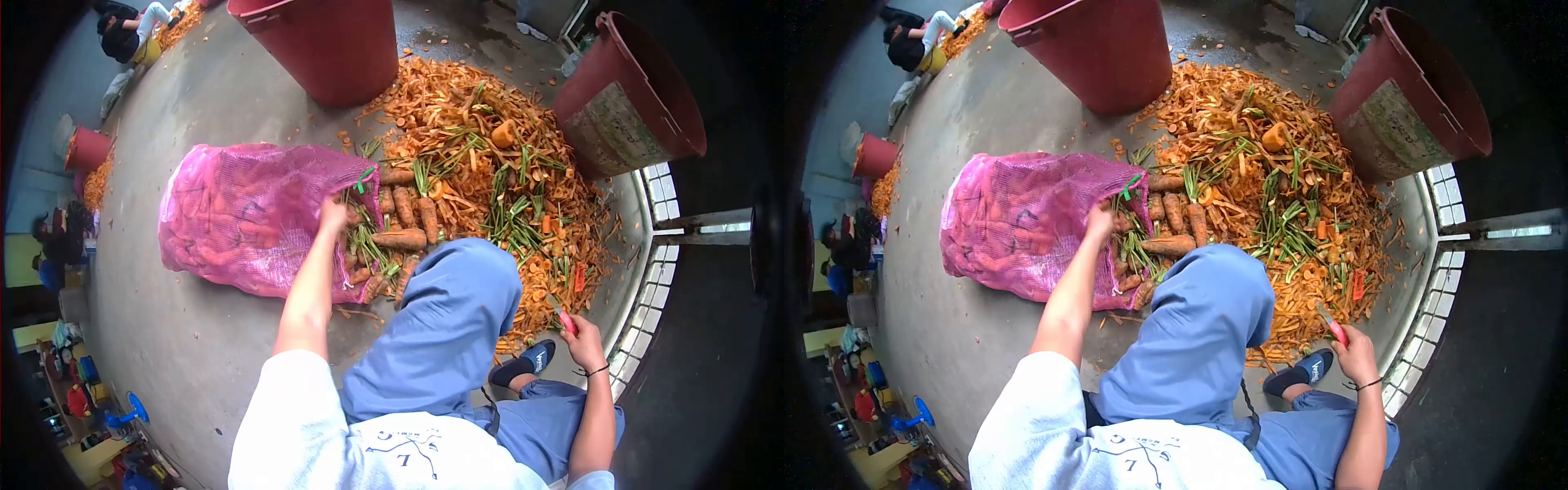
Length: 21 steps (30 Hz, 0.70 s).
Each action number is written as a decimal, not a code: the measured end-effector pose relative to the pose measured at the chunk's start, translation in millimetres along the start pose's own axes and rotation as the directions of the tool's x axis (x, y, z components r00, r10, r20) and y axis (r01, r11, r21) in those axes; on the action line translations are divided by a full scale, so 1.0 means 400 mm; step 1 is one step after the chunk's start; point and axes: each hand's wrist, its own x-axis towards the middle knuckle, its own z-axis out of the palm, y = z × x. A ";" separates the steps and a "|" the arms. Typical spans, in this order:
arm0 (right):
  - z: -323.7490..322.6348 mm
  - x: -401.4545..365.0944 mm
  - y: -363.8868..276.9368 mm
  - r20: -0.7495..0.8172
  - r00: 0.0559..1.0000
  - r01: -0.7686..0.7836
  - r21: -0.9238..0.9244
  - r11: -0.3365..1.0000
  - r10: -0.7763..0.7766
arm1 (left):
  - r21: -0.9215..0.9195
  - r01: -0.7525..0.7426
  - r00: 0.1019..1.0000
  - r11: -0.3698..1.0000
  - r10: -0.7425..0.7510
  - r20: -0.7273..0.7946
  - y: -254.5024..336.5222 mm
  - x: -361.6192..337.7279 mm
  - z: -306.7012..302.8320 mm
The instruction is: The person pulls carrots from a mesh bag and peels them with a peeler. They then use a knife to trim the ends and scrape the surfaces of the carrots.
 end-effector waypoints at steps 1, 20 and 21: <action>0.005 0.005 0.011 0.004 1.000 -0.001 -0.011 1.000 0.001 | 0.249 -0.078 0.992 0.965 0.100 -0.076 0.029 0.029 -0.022; 0.057 0.042 0.139 0.049 0.990 -0.128 -0.097 0.987 0.133 | 0.938 -0.330 0.789 -0.105 0.515 0.335 0.157 0.076 -0.252; 0.060 0.044 0.138 0.076 0.983 -0.157 -0.094 0.983 0.164 | 0.920 -0.385 0.865 0.068 0.373 0.335 0.156 0.010 -0.195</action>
